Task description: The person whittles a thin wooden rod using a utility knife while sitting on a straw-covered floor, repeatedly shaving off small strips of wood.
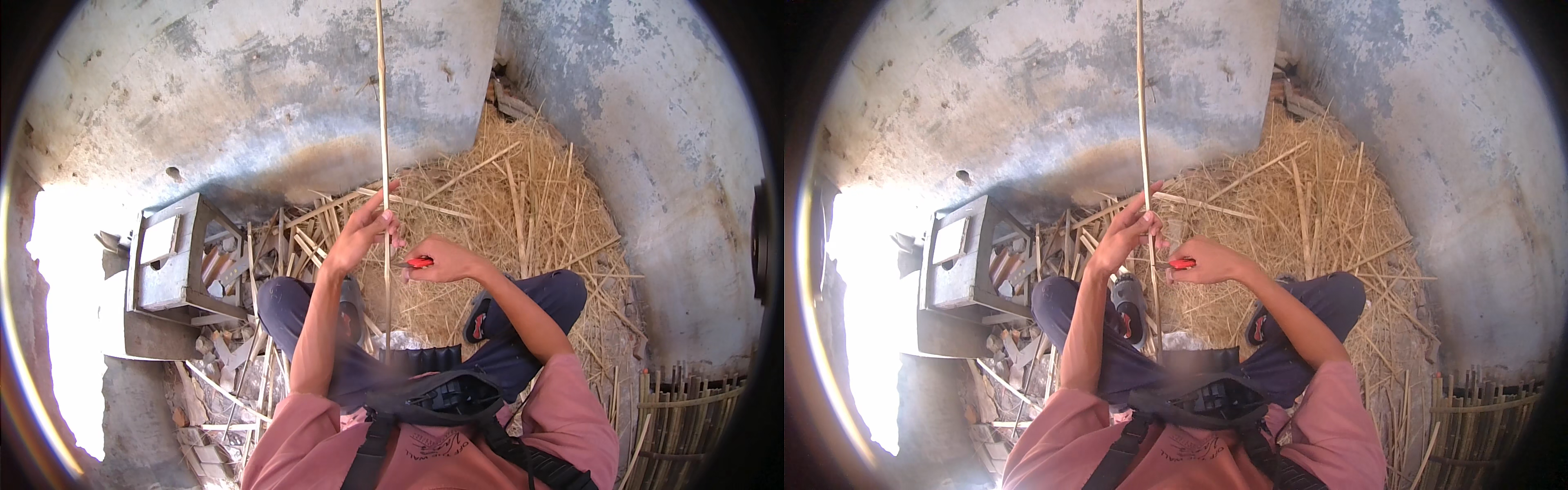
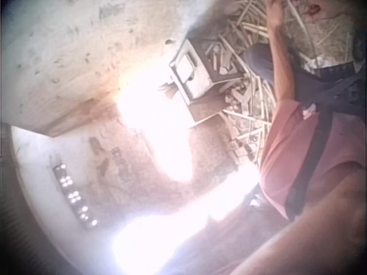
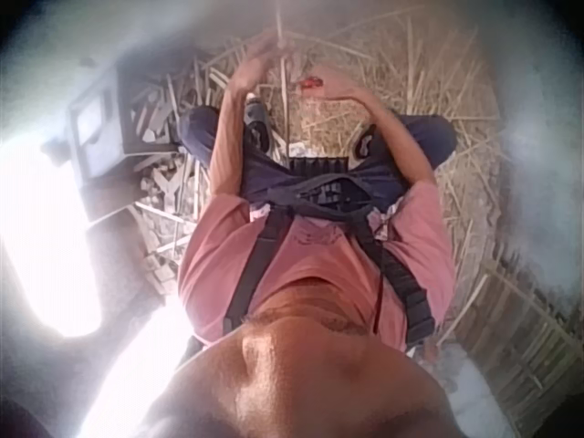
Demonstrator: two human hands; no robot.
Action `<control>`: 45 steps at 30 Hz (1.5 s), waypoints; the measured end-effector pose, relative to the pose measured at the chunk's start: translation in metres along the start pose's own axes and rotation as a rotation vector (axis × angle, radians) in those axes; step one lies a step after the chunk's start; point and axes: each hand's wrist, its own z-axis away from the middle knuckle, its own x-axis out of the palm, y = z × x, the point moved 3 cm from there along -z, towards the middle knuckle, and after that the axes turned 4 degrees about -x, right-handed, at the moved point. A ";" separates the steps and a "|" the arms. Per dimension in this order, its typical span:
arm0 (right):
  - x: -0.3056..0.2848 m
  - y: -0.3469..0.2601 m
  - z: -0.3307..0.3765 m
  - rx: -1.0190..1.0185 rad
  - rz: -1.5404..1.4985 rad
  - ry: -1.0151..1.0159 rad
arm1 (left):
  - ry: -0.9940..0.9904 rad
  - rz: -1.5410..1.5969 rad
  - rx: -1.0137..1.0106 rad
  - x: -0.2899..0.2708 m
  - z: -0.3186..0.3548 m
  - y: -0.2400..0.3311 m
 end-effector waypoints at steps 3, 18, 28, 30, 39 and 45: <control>-0.006 -0.010 0.005 -0.003 -0.094 0.127 | 0.054 -0.151 0.021 -0.001 -0.001 -0.003; 0.036 -0.005 0.002 0.008 0.033 0.194 | 0.070 -0.140 -0.015 -0.003 -0.002 -0.007; 0.021 -0.012 0.013 -0.060 -0.018 0.264 | 0.020 -0.225 -0.398 -0.021 0.040 -0.066; 0.010 -0.015 0.013 -0.052 -0.066 0.344 | -0.081 -0.368 -0.303 -0.004 0.046 -0.080; -0.022 -0.003 0.016 0.001 0.005 0.507 | 0.203 -0.133 -0.119 0.053 0.027 -0.095; -0.053 -0.006 0.034 0.035 -0.058 0.568 | 0.167 -0.110 -0.085 0.047 0.031 -0.084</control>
